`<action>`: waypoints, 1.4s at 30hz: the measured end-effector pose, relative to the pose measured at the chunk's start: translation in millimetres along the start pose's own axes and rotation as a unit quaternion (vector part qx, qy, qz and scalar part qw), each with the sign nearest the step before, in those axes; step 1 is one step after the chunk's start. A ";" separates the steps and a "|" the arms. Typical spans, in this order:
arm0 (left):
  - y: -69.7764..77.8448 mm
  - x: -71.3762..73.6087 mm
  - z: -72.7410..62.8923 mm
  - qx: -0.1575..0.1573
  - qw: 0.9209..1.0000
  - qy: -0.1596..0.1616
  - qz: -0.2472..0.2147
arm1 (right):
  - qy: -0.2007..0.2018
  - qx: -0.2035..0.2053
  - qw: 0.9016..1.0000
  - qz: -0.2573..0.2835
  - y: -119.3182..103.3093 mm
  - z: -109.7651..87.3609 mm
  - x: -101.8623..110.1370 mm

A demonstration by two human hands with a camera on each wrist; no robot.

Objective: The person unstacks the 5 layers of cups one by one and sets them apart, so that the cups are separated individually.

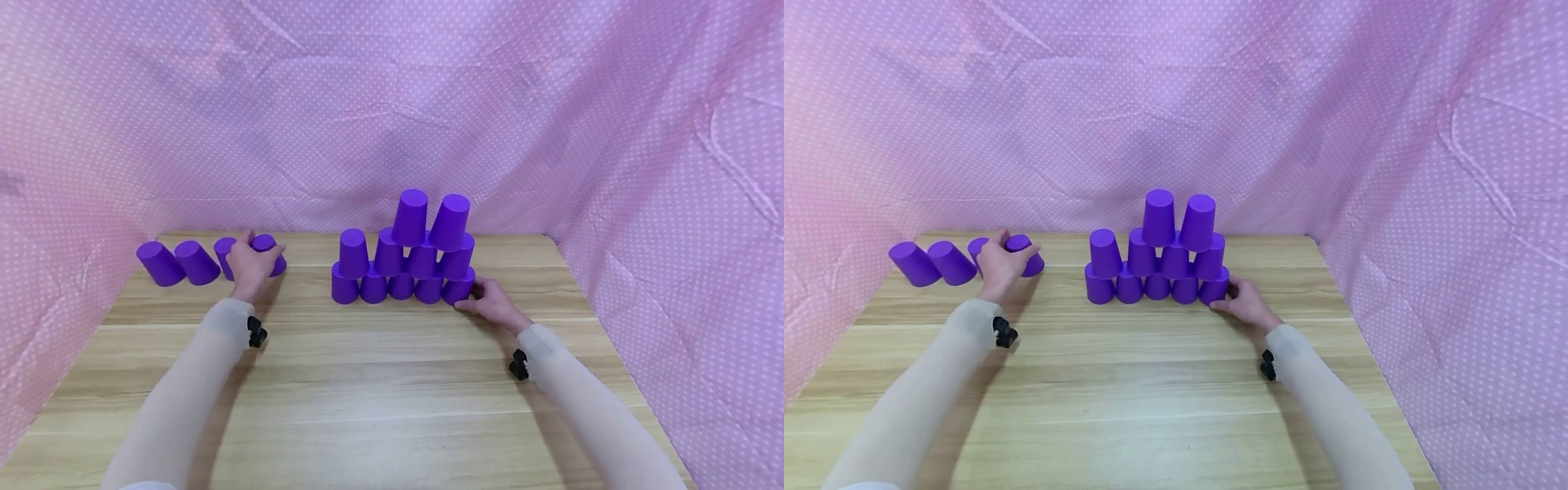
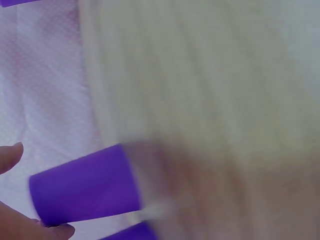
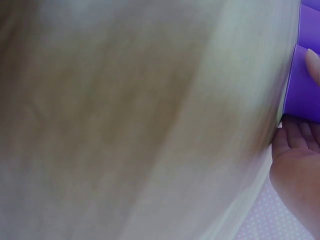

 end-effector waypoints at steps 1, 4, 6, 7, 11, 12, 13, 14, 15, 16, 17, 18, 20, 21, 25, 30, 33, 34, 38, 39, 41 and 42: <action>5.1 3.8 0.9 -0.007 1.000 0.008 0.006 | 0.000 0.001 1.000 -0.006 -0.1 0.2 0.0; 21.5 15.0 1.5 -0.029 0.999 0.033 0.018 | 0.000 0.000 1.000 -0.007 -1.0 -0.1 -0.1; 32.0 23.0 0.6 -0.044 0.997 0.051 0.023 | -0.001 0.002 1.000 -0.007 -2.1 -0.4 -0.5; 37.2 27.0 -0.2 -0.050 0.997 0.063 0.018 | 0.000 0.003 1.000 -0.007 -2.7 -0.5 -0.5; 60.8 36.1 -8.9 -0.077 0.994 0.078 -0.020 | -0.004 0.009 1.000 -0.004 -3.9 -0.4 -0.8; 67.9 36.8 -12.4 -0.083 0.993 0.074 -0.033 | -0.003 0.009 1.000 -0.002 -3.9 -0.2 -0.7; 75.7 37.3 -16.3 -0.091 0.992 0.068 -0.048 | -0.002 0.009 1.000 -0.003 -4.2 -0.2 -0.6; 84.0 36.9 -20.6 -0.099 0.992 0.058 -0.058 | -0.002 0.009 1.000 -0.005 -4.1 -0.1 -0.6; 92.7 36.9 -25.0 -0.108 0.991 0.051 -0.068 | 0.001 0.008 1.000 -0.004 -3.9 0.0 -0.3; 101.7 36.4 -29.5 -0.116 0.989 0.041 -0.078 | 0.004 0.006 1.000 -0.004 -3.5 0.0 0.1; 111.0 35.8 -34.3 -0.126 0.987 0.032 -0.092 | 0.007 0.005 1.000 -0.006 -3.2 -0.1 0.5; 120.3 34.9 -39.2 -0.135 0.985 0.021 -0.107 | 0.006 0.007 1.000 -0.009 -3.6 -0.2 0.1; 136.8 32.4 -48.0 -0.150 0.980 0.002 -0.131 | 0.003 0.011 1.000 -0.013 -4.6 -0.9 -0.7; 143.8 30.0 -52.0 -0.155 0.977 -0.010 -0.145 | 0.004 0.012 1.000 -0.013 -4.9 -1.3 -0.8; 167.3 18.3 -66.9 -0.170 0.968 -0.058 -0.176 | -0.002 0.016 1.000 0.000 -12.8 -4.2 -3.7; 190.0 3.9 -80.8 -0.189 0.959 -0.093 -0.191 | -0.015 0.016 0.999 0.028 -33.4 -11.9 -8.8; 201.9 -2.3 -86.8 -0.201 0.953 -0.098 -0.203 | -0.018 0.013 0.999 0.030 -38.0 -13.9 -9.6; 205.3 -4.1 -88.5 -0.204 0.952 -0.097 -0.204 | -0.019 0.015 0.999 0.028 -38.2 -14.0 -9.5; 217.0 -12.9 -94.4 -0.212 0.950 -0.101 -0.204 | -0.015 0.021 0.999 0.030 -26.6 -9.1 -7.3; 220.0 -15.2 -95.9 -0.214 0.949 -0.104 -0.206 | -0.013 0.022 0.999 0.026 -22.6 -7.6 -6.8; 226.3 -19.7 -98.4 -0.219 0.947 -0.108 -0.210 | -0.007 0.022 1.000 0.014 -14.2 -4.5 -5.1; 229.3 -21.9 -99.5 -0.223 0.945 -0.109 -0.210 | -0.005 0.021 1.000 0.004 -10.8 -3.0 -4.6</action>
Point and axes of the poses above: each hand's wrist, its own z-axis towards the middle knuckle, its own x-axis out of the back of the hand, y = z × x, the point moved 10 cm from there along z, towards the middle knuckle, and after that the axes turned 14 degrees about z, right-handed, at the moved point
